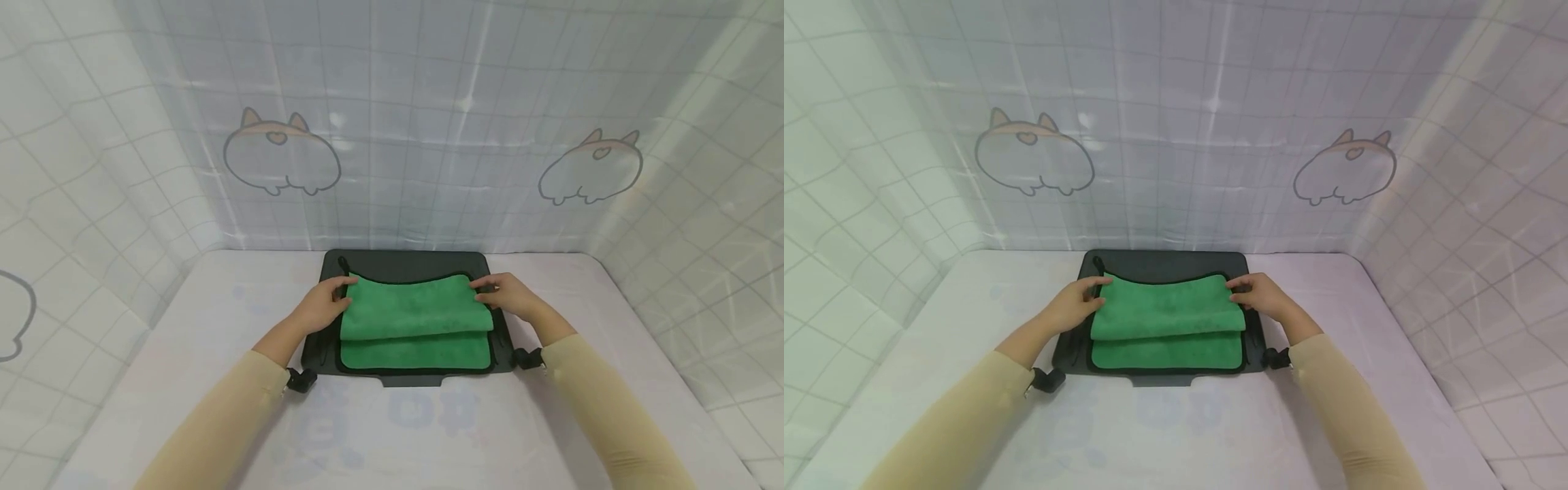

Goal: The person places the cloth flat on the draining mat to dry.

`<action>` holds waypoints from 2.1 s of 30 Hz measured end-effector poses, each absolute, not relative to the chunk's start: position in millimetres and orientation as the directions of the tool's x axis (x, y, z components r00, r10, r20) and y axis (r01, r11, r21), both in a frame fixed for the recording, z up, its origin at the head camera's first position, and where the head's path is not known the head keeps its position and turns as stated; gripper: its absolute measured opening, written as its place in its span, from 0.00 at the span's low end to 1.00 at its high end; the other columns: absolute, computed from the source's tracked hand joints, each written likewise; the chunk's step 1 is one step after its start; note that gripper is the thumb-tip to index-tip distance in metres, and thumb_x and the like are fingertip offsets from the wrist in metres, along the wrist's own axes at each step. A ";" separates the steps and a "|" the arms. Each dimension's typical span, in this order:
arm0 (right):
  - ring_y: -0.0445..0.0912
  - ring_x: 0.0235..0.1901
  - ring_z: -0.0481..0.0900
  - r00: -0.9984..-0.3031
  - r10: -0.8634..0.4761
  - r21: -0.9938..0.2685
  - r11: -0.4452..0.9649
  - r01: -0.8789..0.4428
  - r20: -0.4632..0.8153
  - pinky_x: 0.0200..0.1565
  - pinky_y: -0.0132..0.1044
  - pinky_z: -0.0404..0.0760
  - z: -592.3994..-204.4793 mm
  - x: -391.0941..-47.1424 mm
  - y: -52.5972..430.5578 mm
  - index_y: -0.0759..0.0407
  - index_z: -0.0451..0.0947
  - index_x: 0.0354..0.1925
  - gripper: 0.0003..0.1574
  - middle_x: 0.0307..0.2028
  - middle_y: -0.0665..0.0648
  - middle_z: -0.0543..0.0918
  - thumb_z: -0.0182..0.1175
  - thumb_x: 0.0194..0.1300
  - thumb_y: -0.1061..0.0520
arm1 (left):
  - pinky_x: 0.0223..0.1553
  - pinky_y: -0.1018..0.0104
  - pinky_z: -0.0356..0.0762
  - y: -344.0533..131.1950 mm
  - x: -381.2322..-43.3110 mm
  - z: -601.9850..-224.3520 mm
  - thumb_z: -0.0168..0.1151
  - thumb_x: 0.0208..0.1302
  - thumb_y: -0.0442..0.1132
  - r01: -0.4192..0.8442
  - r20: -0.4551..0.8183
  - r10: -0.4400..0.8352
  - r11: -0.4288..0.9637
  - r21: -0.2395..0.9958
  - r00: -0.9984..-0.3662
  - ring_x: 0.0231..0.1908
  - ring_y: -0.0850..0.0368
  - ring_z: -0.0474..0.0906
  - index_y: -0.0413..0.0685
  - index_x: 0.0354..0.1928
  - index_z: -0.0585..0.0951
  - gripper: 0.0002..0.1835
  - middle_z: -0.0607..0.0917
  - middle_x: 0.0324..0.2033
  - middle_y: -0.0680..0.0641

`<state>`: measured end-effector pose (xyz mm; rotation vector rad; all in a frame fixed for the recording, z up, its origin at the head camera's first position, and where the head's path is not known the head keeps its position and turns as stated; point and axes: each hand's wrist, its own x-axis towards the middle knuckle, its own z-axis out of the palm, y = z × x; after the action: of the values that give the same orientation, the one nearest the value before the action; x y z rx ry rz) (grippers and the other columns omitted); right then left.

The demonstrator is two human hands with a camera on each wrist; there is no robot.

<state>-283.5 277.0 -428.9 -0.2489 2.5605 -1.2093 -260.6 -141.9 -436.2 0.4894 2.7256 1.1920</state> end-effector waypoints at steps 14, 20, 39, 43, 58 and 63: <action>0.62 0.44 0.82 -0.982 -0.181 -0.808 0.586 -0.056 -0.063 0.50 0.59 0.78 -414.2 -293.6 278.0 0.57 0.76 0.66 0.26 0.66 0.65 0.73 0.63 0.71 0.56 | 0.52 0.46 0.76 -137.4 -281.5 -426.1 0.53 0.76 0.32 0.274 0.098 0.295 0.648 0.710 -0.951 0.61 0.39 0.71 0.48 0.74 0.67 0.27 0.66 0.71 0.38; 0.62 0.45 0.82 -0.986 -0.162 -0.809 0.585 -0.059 -0.044 0.50 0.61 0.77 -416.2 -297.5 276.0 0.57 0.75 0.66 0.26 0.65 0.66 0.73 0.62 0.72 0.57 | 0.53 0.47 0.76 -134.5 -289.2 -424.3 0.52 0.75 0.30 0.264 0.110 0.268 0.649 0.714 -0.957 0.60 0.40 0.72 0.48 0.73 0.67 0.26 0.67 0.70 0.39; 0.59 0.50 0.82 -0.990 -0.133 -0.779 0.625 -0.042 -0.054 0.52 0.54 0.80 -418.2 -311.1 267.7 0.55 0.72 0.69 0.28 0.68 0.65 0.70 0.61 0.73 0.56 | 0.57 0.47 0.74 -127.9 -308.7 -432.1 0.50 0.76 0.29 0.246 0.151 0.200 0.644 0.725 -0.968 0.61 0.39 0.72 0.46 0.67 0.75 0.21 0.71 0.67 0.37; 0.58 0.49 0.82 -0.988 -0.137 -0.776 0.630 -0.036 -0.066 0.50 0.53 0.81 -422.3 -315.9 266.0 0.56 0.72 0.69 0.29 0.69 0.65 0.69 0.62 0.72 0.58 | 0.55 0.48 0.74 -127.2 -312.5 -436.2 0.51 0.75 0.28 0.231 0.116 0.213 0.664 0.711 -0.970 0.59 0.40 0.72 0.43 0.70 0.71 0.24 0.68 0.69 0.36; 0.59 0.48 0.82 -0.980 -0.164 -0.735 0.678 -0.026 -0.117 0.48 0.49 0.82 -434.7 -322.2 262.5 0.59 0.69 0.70 0.31 0.74 0.66 0.60 0.62 0.72 0.60 | 0.56 0.48 0.74 -124.0 -319.8 -446.0 0.58 0.70 0.28 0.171 -0.025 0.255 0.713 0.680 -0.967 0.63 0.38 0.68 0.41 0.76 0.60 0.34 0.56 0.75 0.35; 0.62 0.52 0.81 -0.978 -0.161 -0.743 0.669 -0.011 -0.131 0.52 0.50 0.81 -439.6 -323.4 262.2 0.60 0.70 0.70 0.31 0.74 0.67 0.58 0.62 0.71 0.60 | 0.56 0.48 0.75 -124.4 -317.8 -446.6 0.59 0.70 0.29 0.176 -0.030 0.260 0.729 0.661 -0.965 0.63 0.35 0.69 0.40 0.76 0.61 0.34 0.57 0.74 0.33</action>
<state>-323.4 262.2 -439.6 -0.1401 2.6971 -1.1995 -317.8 -124.4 -446.6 0.3552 2.8079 1.0553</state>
